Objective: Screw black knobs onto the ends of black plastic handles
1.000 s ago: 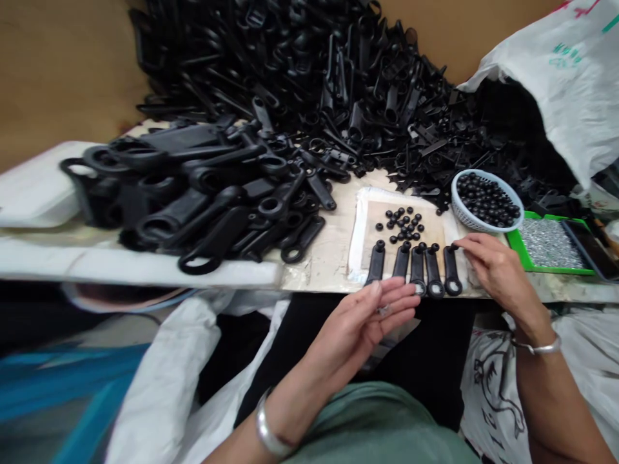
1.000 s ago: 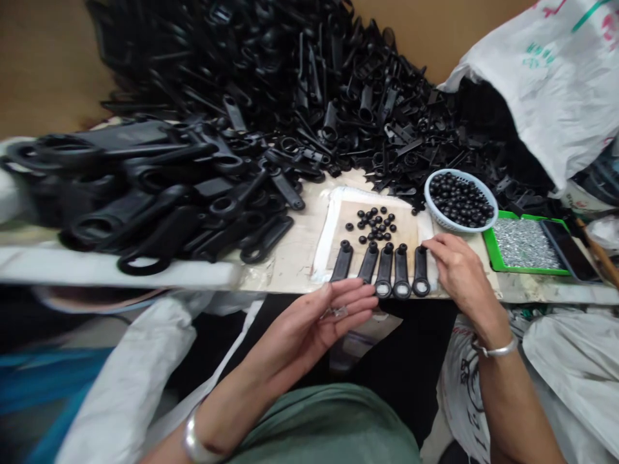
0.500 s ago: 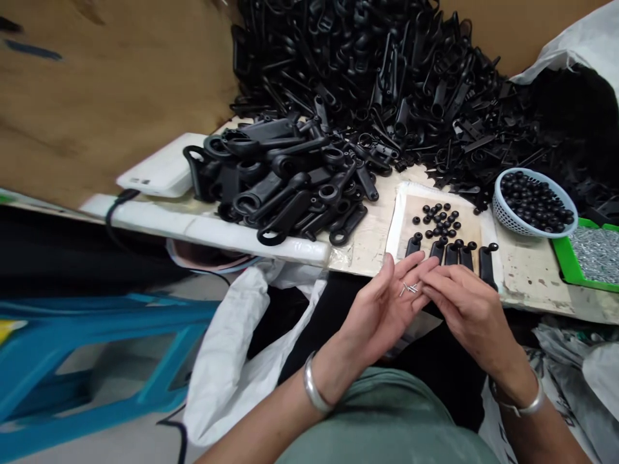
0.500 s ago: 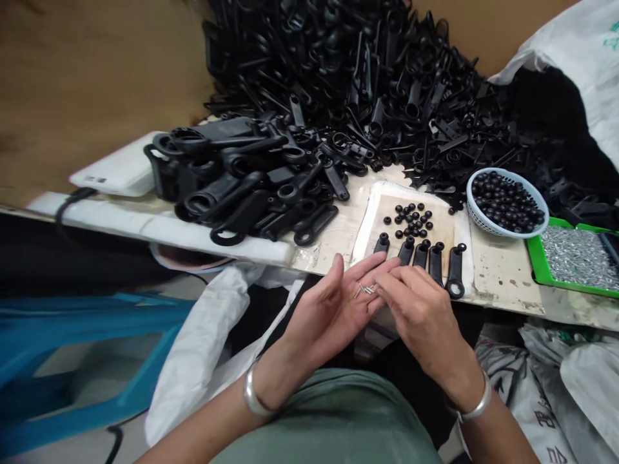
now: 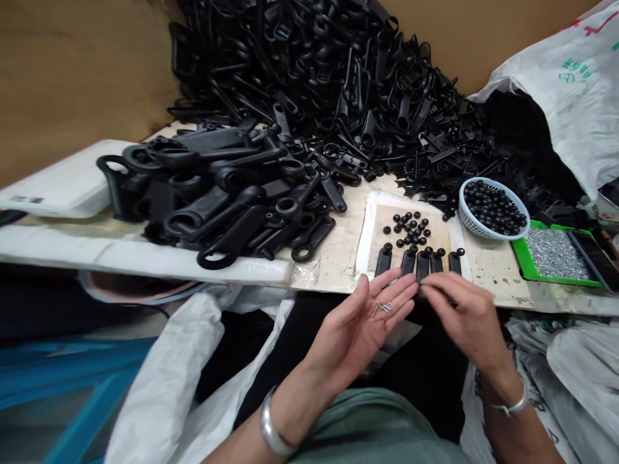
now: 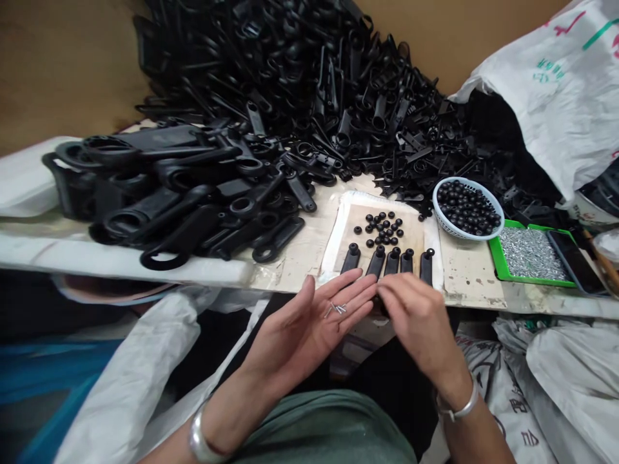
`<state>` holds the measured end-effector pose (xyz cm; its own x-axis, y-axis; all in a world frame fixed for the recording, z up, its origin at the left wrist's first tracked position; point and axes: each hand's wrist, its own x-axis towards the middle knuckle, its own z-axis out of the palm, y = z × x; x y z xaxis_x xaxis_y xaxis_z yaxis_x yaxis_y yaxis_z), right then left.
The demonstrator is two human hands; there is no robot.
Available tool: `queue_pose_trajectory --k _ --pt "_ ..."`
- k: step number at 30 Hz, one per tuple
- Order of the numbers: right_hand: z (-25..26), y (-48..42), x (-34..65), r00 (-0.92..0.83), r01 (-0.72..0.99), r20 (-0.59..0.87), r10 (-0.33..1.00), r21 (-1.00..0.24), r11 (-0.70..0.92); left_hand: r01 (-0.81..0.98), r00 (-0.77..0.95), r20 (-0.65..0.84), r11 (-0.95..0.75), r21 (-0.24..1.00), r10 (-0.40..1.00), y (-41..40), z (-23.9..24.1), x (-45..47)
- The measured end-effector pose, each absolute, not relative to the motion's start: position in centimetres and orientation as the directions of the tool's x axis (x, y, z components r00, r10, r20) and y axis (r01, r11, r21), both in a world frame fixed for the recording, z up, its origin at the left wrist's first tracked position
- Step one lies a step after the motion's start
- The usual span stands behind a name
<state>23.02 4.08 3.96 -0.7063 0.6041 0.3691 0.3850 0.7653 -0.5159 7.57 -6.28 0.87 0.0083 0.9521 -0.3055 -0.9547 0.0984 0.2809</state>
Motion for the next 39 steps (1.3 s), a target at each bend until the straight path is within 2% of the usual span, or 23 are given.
queue_pose_trajectory --k 3,5,11,26,31,34,39 --pt "4.1 6.9 24.3 -0.525 0.503 0.427 0.736 -0.542 0.673 -0.947 -0.014 -0.325 0.092 0.307 0.946 -6.5 1.1 7.4" --pt "3.9 8.6 24.7 -0.500 0.513 0.437 0.748 -0.547 0.662 -0.943 -0.031 -0.345 0.086 0.320 0.938 -6.5 1.1 7.3" --pt "2.6 11.2 24.0 -0.547 0.469 0.483 0.683 -0.499 0.729 -0.939 -0.053 -0.374 0.081 0.334 0.926 -6.6 0.8 7.2" --pt "3.2 11.5 23.5 -0.689 0.483 0.438 0.577 -0.315 0.817 -0.924 -0.070 -0.358 0.075 0.375 0.931 -6.7 0.6 7.1" --pt "3.9 11.1 23.2 -0.711 0.457 0.448 0.542 -0.292 0.840 -0.919 -0.071 -0.345 0.074 0.387 0.936 -6.7 0.7 7.2" --pt "4.0 11.2 22.5 -0.779 0.412 0.390 0.491 -0.273 0.869 -0.918 -0.075 -0.342 0.069 0.390 0.937 -6.7 0.8 7.2" --pt "3.6 11.6 21.6 -0.843 0.425 0.292 0.452 -0.154 0.892 -0.911 -0.078 -0.325 0.065 0.407 0.942 -7.0 0.7 7.1"
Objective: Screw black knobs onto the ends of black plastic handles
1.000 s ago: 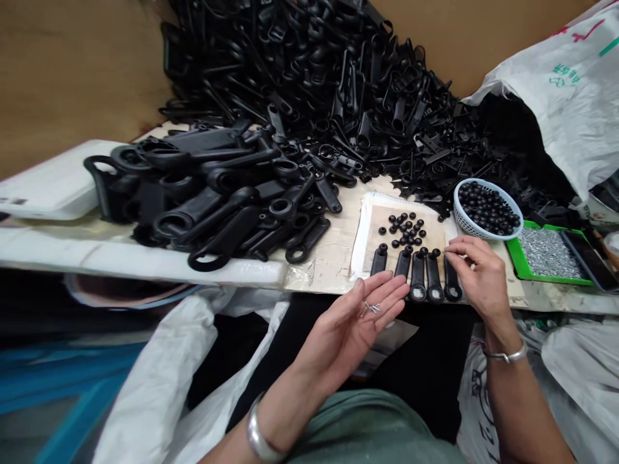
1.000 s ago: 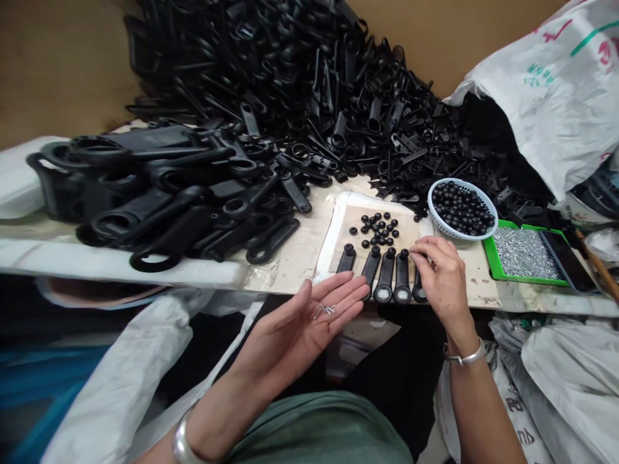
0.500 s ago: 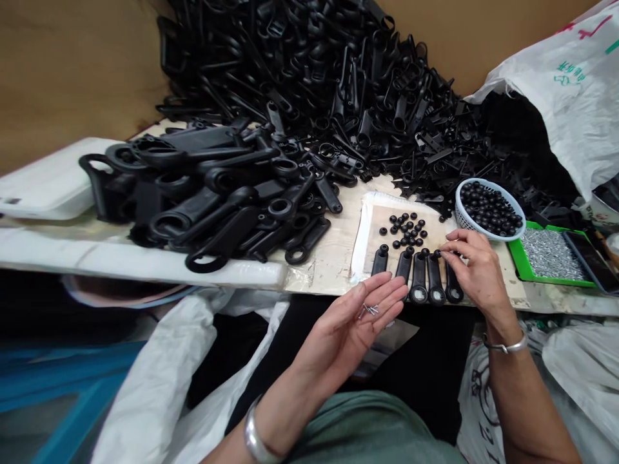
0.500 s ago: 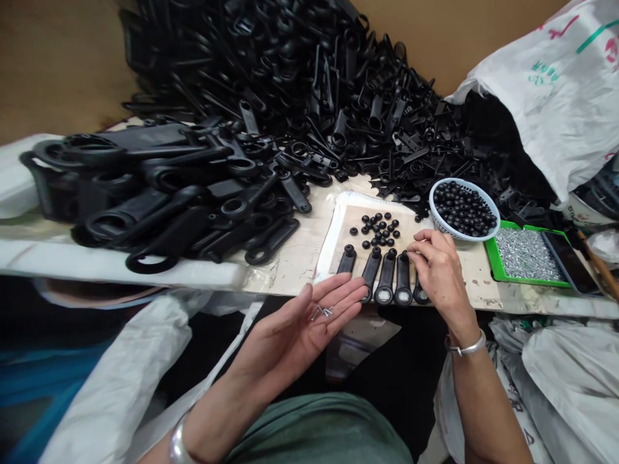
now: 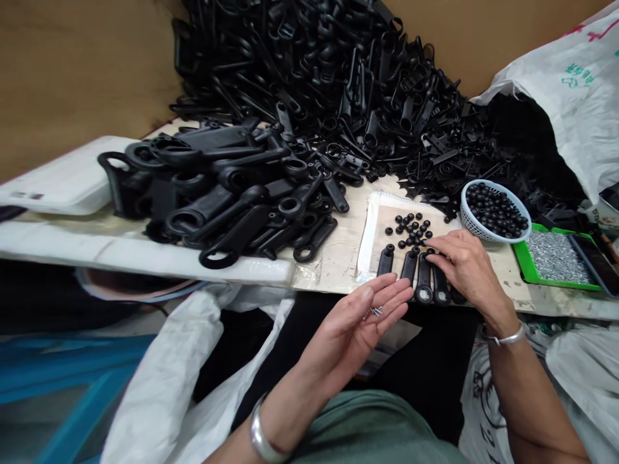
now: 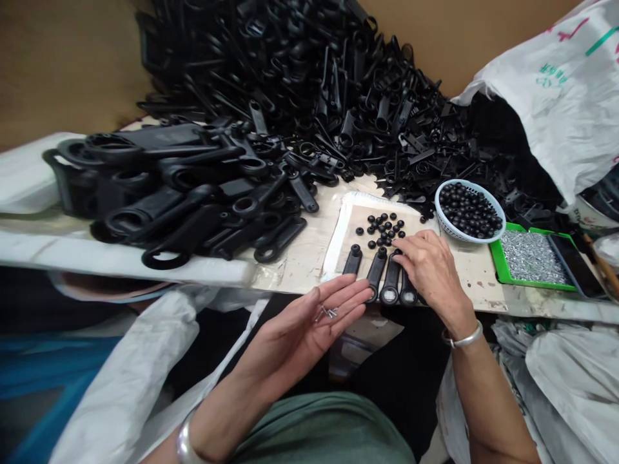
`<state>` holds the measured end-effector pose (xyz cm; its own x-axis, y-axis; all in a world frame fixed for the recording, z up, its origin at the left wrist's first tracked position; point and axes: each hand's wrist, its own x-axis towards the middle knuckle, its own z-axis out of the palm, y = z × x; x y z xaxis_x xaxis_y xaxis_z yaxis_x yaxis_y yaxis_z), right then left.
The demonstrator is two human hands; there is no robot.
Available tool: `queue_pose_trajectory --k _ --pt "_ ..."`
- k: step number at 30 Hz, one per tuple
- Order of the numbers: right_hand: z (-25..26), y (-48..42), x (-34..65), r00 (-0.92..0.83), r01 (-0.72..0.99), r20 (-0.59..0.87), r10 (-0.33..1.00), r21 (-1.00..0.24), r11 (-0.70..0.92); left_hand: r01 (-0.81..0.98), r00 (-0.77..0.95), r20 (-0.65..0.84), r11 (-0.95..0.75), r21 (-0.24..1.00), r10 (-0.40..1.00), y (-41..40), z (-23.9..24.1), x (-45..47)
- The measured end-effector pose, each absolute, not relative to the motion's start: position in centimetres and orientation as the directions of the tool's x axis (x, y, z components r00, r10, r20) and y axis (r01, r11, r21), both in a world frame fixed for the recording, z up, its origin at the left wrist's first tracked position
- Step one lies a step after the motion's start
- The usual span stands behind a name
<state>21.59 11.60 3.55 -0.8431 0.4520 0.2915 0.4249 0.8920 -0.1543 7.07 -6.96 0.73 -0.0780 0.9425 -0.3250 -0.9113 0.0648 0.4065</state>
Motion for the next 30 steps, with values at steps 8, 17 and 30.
queue_pose_trajectory --k 8,17,30 --pt "4.1 11.8 21.2 -0.907 0.332 0.242 0.346 -0.098 0.938 -0.912 -0.081 -0.336 0.066 0.404 0.938 -7.0 0.6 7.0" --pt "4.7 12.1 20.5 -0.951 0.283 0.104 0.292 -0.088 0.955 -0.919 -0.072 -0.344 0.071 0.388 0.936 -6.8 0.6 7.0" --pt "5.2 10.8 24.5 -0.762 0.387 0.492 0.421 -0.175 0.905 -0.949 -0.081 -0.333 0.029 0.313 0.939 -6.9 0.6 7.0"
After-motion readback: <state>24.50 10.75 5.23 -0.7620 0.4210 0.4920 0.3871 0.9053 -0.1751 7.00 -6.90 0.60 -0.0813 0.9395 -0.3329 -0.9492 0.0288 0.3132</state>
